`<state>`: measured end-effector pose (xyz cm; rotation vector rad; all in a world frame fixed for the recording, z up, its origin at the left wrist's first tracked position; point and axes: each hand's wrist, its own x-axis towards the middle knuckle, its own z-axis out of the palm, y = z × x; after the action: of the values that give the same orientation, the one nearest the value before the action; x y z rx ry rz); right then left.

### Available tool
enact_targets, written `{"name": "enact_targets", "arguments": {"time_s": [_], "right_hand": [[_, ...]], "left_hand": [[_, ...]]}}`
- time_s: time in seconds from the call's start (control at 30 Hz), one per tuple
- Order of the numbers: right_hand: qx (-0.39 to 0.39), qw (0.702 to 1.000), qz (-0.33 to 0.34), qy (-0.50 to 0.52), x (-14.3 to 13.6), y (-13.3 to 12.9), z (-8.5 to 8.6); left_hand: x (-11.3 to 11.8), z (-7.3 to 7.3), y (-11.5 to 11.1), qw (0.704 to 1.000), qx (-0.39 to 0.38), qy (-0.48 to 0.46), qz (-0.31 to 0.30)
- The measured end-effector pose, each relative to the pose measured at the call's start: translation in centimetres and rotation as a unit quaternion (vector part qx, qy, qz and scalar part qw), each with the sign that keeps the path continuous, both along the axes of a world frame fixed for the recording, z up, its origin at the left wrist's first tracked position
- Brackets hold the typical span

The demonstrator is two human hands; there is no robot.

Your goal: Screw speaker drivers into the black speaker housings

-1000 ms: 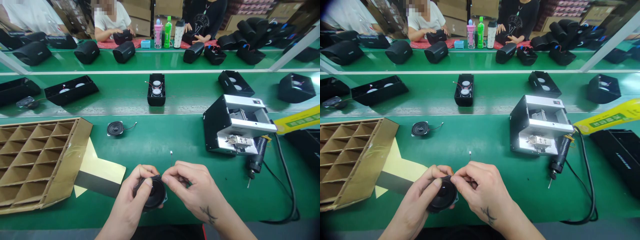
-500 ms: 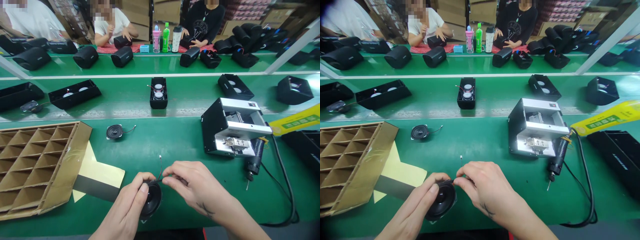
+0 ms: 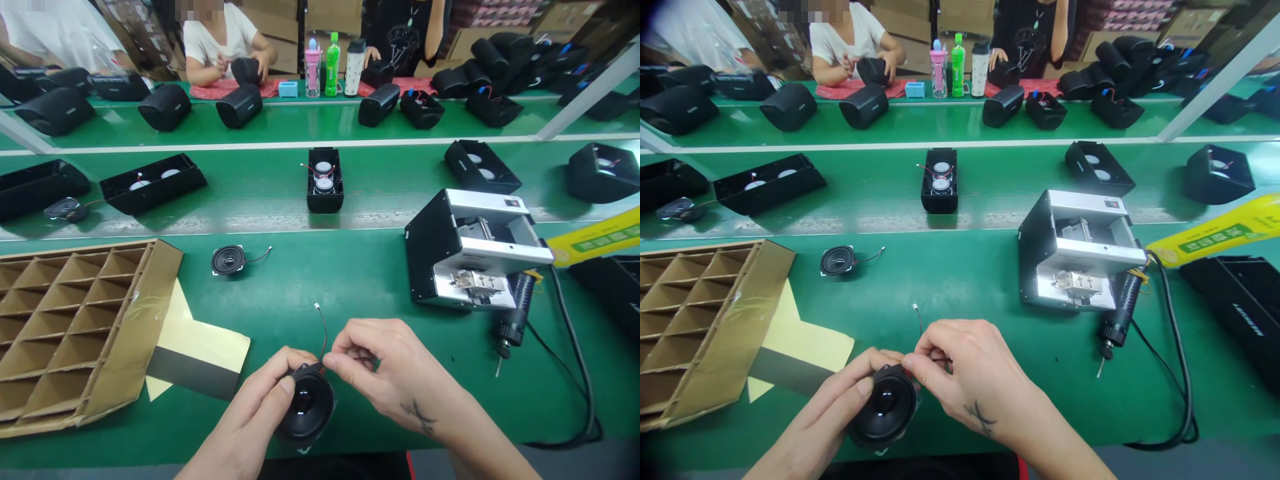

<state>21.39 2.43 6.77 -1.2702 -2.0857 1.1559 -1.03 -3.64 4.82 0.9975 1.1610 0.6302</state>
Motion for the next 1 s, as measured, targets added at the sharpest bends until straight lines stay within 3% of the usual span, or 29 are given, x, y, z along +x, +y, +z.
{"name": "enact_targets", "arguments": {"time_s": [0.4,0.6,1.0], "right_hand": [[0.011,0.999,-0.026,0.046,-0.3,-0.9,-1.1],[0.009,0.996,-0.042,0.072,-0.6,-1.3,-1.4],[0.008,0.994,-0.048,0.093,-0.8,-1.6,-1.7]], "left_hand": [[1.6,0.2,-0.6,0.993,-0.034,-0.05,0.104],[2.0,0.1,-0.5,0.989,-0.056,-0.083,0.111],[2.6,-0.8,-0.5,0.985,0.011,-0.047,0.168]]}}
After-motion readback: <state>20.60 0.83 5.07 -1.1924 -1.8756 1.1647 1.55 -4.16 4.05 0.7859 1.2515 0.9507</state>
